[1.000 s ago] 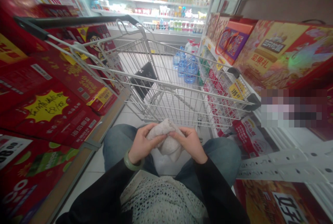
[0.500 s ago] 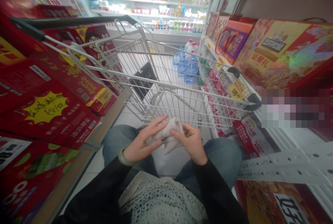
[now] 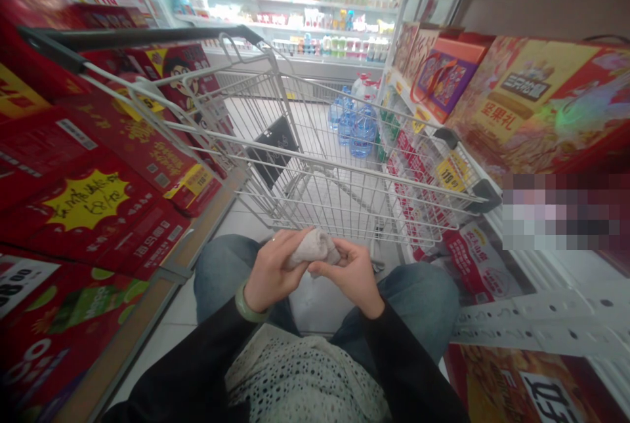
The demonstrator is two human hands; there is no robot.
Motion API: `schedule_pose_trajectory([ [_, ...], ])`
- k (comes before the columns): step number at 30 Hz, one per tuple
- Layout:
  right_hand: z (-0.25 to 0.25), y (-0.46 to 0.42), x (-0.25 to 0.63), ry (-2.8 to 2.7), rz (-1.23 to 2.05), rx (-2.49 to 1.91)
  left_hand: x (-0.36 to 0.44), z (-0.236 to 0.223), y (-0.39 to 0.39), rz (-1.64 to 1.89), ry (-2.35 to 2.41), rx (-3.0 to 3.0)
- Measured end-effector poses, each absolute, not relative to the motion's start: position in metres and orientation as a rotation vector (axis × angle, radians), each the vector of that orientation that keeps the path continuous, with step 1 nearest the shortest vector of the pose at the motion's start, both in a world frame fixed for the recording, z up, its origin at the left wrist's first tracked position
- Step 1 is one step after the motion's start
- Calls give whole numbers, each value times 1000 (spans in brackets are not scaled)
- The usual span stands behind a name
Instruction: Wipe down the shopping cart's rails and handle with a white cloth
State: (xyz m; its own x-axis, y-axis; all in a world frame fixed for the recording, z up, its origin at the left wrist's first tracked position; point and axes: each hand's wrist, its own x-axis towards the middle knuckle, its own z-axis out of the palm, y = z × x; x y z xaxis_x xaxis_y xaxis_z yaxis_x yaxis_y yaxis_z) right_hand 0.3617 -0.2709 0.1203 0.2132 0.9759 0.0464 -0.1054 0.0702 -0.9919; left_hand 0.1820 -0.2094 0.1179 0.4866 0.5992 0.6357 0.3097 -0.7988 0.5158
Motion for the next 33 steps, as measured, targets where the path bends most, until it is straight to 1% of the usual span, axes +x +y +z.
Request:
schedule_pose_trajectory([
  [3, 118, -266, 352, -913, 981, -1181, 186, 114, -216, 1269, 866, 2613],
  [5, 116, -263, 351, -886, 942, -1178, 183, 116, -216, 1214, 811, 2651],
  [8, 115, -262, 359, -971, 945, -1164, 171, 124, -210, 1072, 592, 2509],
  [10, 115, -261, 362, -1107, 953, -1158, 160, 130, -206, 1043, 563, 2347],
  [12, 118, -260, 360, -1263, 893, -1164, 153, 134, -204, 1074, 609, 2232],
  [14, 123, -257, 352, -1411, 712, -1169, 148, 135, -204, 1163, 662, 2203],
  [16, 134, -252, 344, -1533, 461, -1144, 140, 137, -201, 1288, 731, 2237],
  [19, 163, -239, 350, -1633, 114, -1108, 114, 150, -180, 1549, 926, 2320],
  [23, 207, -207, 398, -1637, -343, -1171, 58, 200, -115, 2172, 1332, 2236],
  [25, 218, -188, 424, -1653, -462, -1228, 38, 230, -77, 2333, 1403, 2260],
  [27, 218, -172, 442, -1723, -462, -1251, 32, 250, -45, 2332, 1440, 2329],
  [29, 208, -160, 447, -1757, -437, -1288, 37, 255, -25, 2287, 1483, 2328],
  [31, 196, -150, 444, -1686, -486, -1366, 50, 244, -17, 2269, 1498, 2272],
  [33, 187, -141, 438, -1558, -629, -1442, 64, 219, -19, 2272, 1491, 2213],
])
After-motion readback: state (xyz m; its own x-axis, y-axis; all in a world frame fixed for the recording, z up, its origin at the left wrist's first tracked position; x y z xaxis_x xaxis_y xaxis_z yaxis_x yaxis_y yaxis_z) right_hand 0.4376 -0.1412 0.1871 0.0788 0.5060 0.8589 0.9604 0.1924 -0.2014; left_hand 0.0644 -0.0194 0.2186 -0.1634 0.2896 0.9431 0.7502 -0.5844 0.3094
